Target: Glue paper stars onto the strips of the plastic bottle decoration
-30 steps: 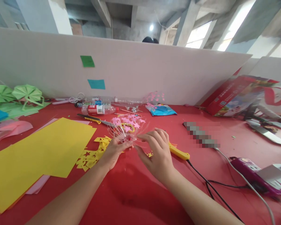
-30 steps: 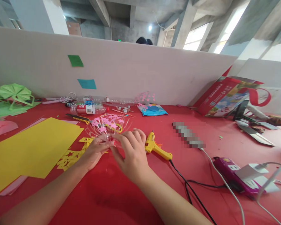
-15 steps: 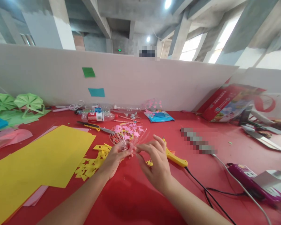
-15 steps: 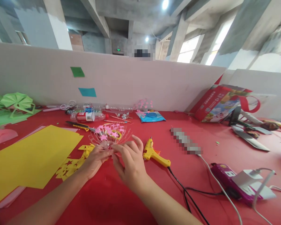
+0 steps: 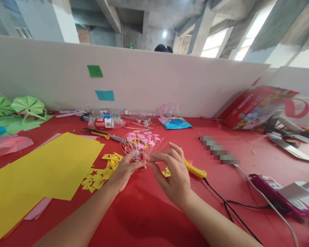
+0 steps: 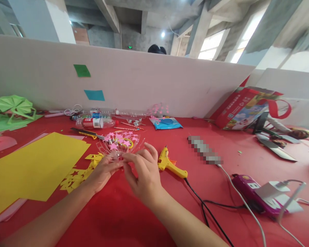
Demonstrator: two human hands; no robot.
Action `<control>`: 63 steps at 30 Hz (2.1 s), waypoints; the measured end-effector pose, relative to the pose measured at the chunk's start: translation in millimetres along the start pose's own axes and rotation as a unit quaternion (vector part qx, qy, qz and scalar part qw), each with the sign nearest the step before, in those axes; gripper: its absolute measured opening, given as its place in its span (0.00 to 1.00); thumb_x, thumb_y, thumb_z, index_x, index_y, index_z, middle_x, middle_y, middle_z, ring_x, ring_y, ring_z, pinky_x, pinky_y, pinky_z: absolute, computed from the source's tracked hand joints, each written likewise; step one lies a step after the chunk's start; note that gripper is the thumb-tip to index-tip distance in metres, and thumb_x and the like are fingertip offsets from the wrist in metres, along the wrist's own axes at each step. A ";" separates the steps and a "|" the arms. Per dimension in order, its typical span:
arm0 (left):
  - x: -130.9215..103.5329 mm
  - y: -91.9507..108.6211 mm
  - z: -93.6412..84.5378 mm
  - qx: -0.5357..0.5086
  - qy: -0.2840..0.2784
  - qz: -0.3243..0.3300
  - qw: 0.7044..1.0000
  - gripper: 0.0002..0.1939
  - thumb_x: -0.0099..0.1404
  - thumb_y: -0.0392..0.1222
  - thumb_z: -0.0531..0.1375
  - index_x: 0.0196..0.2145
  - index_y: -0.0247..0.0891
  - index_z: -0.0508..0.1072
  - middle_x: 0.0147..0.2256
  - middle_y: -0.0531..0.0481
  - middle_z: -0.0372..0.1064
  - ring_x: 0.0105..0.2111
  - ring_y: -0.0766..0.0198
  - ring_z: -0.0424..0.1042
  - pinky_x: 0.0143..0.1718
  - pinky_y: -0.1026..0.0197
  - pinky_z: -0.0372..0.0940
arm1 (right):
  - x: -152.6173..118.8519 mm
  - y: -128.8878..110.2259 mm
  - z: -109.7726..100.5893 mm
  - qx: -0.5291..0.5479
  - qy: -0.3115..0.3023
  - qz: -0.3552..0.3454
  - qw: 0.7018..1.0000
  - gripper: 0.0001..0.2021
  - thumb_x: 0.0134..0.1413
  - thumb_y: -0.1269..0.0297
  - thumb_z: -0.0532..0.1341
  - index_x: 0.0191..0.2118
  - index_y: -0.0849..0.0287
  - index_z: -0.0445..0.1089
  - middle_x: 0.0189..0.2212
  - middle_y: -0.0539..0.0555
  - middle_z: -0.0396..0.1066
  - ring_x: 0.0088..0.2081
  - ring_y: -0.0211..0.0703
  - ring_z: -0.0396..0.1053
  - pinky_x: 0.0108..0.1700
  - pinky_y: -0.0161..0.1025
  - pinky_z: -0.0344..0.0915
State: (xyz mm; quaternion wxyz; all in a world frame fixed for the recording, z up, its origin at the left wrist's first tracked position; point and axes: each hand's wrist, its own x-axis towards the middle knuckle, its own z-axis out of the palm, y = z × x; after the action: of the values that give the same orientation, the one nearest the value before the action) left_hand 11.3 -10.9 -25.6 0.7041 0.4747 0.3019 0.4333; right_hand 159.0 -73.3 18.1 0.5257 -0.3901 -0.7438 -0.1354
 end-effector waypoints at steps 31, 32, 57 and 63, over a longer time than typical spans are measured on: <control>2.3 -2.2 -3.9 -0.002 -0.006 0.005 1.000 0.12 0.54 0.40 0.67 0.36 0.39 0.72 0.32 0.54 0.73 0.31 0.69 0.69 0.36 0.66 0.63 | -2.0 0.5 -0.6 0.048 -0.007 -0.031 0.998 0.09 0.55 0.78 0.57 0.34 0.56 0.66 0.26 0.47 0.75 0.28 0.36 0.70 0.54 0.50 0.60; 2.5 -2.0 -3.6 -0.003 -0.008 0.005 1.000 0.11 0.54 0.40 0.67 0.36 0.39 0.72 0.32 0.53 0.73 0.31 0.69 0.69 0.36 0.66 0.63 | -2.1 0.5 -0.5 0.046 -0.010 -0.034 0.998 0.09 0.55 0.78 0.57 0.34 0.55 0.66 0.26 0.47 0.75 0.28 0.36 0.70 0.53 0.50 0.61; 2.0 -1.3 -3.4 0.005 0.007 0.004 1.000 0.13 0.52 0.39 0.67 0.37 0.40 0.72 0.29 0.56 0.69 0.28 0.70 0.67 0.35 0.66 0.62 | -1.3 -1.2 0.7 0.039 -0.011 0.034 0.999 0.07 0.56 0.75 0.60 0.37 0.55 0.68 0.30 0.47 0.76 0.31 0.37 0.72 0.54 0.49 0.59; 2.0 0.2 -3.6 0.013 0.007 0.007 1.000 0.10 0.52 0.39 0.66 0.34 0.39 0.72 0.29 0.55 0.70 0.28 0.70 0.67 0.34 0.65 0.62 | -0.7 -1.1 -0.2 0.028 -0.009 0.021 0.999 0.07 0.57 0.75 0.59 0.35 0.55 0.68 0.27 0.47 0.74 0.30 0.38 0.69 0.50 0.46 0.63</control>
State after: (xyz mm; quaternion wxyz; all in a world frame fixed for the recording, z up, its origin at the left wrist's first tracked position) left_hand 9.0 -7.6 -26.8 0.6926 0.4832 0.3089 0.4375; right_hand 158.4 -74.4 17.9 0.5326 -0.3921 -0.7434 -0.0995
